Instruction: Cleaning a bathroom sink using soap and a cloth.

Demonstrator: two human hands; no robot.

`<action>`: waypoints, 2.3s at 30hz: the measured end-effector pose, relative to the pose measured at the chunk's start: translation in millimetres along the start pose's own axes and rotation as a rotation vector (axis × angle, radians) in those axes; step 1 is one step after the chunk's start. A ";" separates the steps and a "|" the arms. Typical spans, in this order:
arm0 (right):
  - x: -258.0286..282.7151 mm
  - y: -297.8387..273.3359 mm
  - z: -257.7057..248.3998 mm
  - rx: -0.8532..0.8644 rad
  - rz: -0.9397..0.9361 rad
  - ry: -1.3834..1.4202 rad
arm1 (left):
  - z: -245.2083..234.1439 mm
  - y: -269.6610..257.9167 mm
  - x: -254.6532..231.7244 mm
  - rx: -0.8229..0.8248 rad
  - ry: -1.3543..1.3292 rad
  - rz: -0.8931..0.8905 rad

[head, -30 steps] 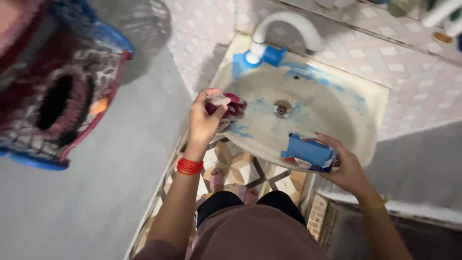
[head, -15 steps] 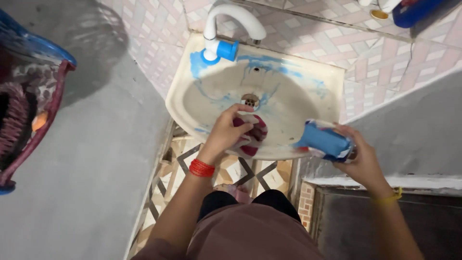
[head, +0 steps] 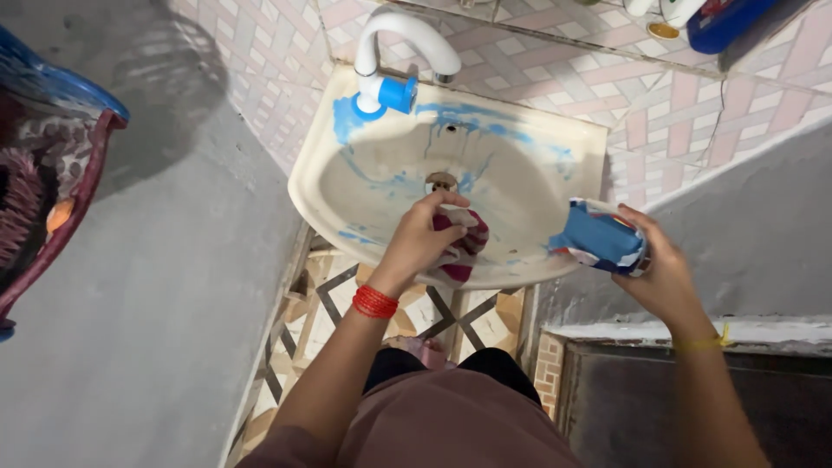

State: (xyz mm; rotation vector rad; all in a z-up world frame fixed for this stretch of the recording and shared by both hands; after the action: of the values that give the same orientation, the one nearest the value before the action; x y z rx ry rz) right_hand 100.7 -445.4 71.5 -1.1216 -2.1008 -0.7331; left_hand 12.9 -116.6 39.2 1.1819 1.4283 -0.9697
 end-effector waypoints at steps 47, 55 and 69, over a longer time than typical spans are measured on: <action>9.9 10.9 -11.8 -0.174 -0.160 -0.169 | 30.4 12.4 -6.6 0.008 0.011 0.085; 18.0 31.8 -5.3 -0.147 -0.201 -0.243 | 26.9 13.8 -3.3 0.028 0.062 0.022; 7.2 45.7 6.1 -0.207 -0.210 -0.191 | 5.7 9.3 4.6 -0.029 0.005 0.040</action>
State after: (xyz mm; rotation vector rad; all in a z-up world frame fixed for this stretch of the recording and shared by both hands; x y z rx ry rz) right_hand 135.2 -415.5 80.9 -1.1281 -2.3723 -0.9952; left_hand 23.1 -119.5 33.8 1.1876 1.4130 -0.9164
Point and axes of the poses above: each hand's wrist, its own y-axis towards the middle knuckle, its own z-axis out of the palm, x = y × z, the point moved 7 cm from there along y, towards the middle knuckle, and after that the axes turned 3 degrees about y, right-handed, at the moved point
